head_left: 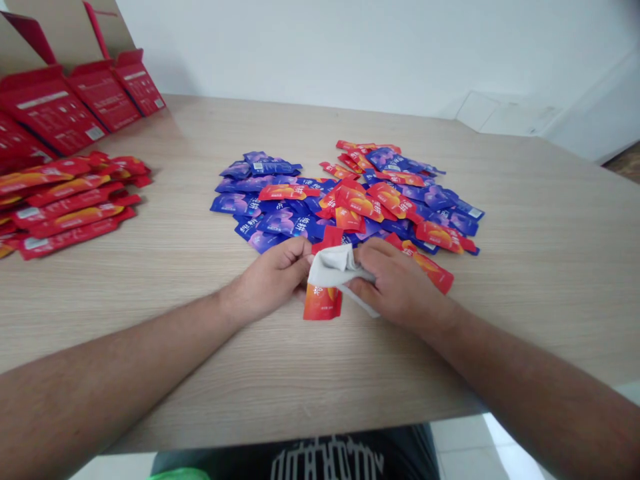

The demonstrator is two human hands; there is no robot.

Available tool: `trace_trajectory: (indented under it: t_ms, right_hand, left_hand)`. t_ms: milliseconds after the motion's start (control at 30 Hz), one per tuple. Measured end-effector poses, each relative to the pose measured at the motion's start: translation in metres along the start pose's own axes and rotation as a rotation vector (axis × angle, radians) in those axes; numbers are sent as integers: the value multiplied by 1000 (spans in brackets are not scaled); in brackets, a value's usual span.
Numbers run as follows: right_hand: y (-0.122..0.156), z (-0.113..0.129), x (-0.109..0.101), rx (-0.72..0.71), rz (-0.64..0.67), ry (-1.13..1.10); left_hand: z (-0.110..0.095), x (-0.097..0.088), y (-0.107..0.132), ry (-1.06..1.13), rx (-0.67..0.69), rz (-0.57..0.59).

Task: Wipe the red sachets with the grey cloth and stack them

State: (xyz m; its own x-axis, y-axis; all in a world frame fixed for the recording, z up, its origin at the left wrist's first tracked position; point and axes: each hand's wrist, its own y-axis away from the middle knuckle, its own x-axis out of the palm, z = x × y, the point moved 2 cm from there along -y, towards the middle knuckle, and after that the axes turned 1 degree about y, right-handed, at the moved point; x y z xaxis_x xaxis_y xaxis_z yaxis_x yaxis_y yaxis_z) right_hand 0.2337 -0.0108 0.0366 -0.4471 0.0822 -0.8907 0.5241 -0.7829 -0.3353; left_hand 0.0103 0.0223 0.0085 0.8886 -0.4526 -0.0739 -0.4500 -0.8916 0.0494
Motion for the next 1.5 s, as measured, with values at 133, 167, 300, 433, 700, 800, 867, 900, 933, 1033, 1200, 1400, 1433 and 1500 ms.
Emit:
trace_trajectory:
  t_ms: [133, 167, 300, 433, 700, 800, 867, 900, 933, 1033, 1200, 1400, 1433, 1500]
  right_hand:
    - [1, 3, 2, -80, 109, -16]
    - [0, 1, 1, -34, 59, -8]
    - [-1, -1, -1, 53, -11, 8]
    - [0, 6, 3, -114, 184, -31]
    - [0, 2, 1, -35, 95, -39]
    - [2, 8, 3, -148, 225, -72]
    - [2, 6, 2, -89, 177, -49]
    - [2, 5, 0, -40, 131, -35]
    - [1, 3, -1, 2, 92, -26]
    - [1, 3, 0, -22, 120, -34]
    - [1, 6, 1, -74, 186, -24]
    - [1, 5, 2, -34, 153, -51]
    - [2, 6, 3, -68, 184, -52]
    - [2, 7, 4, -76, 189, -44]
  left_hand:
    - [-1, 0, 0, -16, 13, 6]
    - [-1, 0, 0, -15, -4, 5]
    - [1, -1, 0, 2, -27, -8]
    - [0, -1, 0, -22, 39, -1]
    - [6, -3, -2, 16, -4, 11]
    - [7, -4, -3, 21, 9, 33]
    - [5, -3, -2, 25, 6, 19]
    - [4, -3, -2, 20, 2, 8]
    - [4, -3, -1, 17, 0, -3]
    - [4, -3, 0, 15, 1, -11]
    - [7, -4, -2, 29, 13, 14]
    - [8, -4, -1, 39, 1, -6]
    - [9, -4, -1, 33, 1, 0]
    - [9, -4, -1, 34, 2, 5]
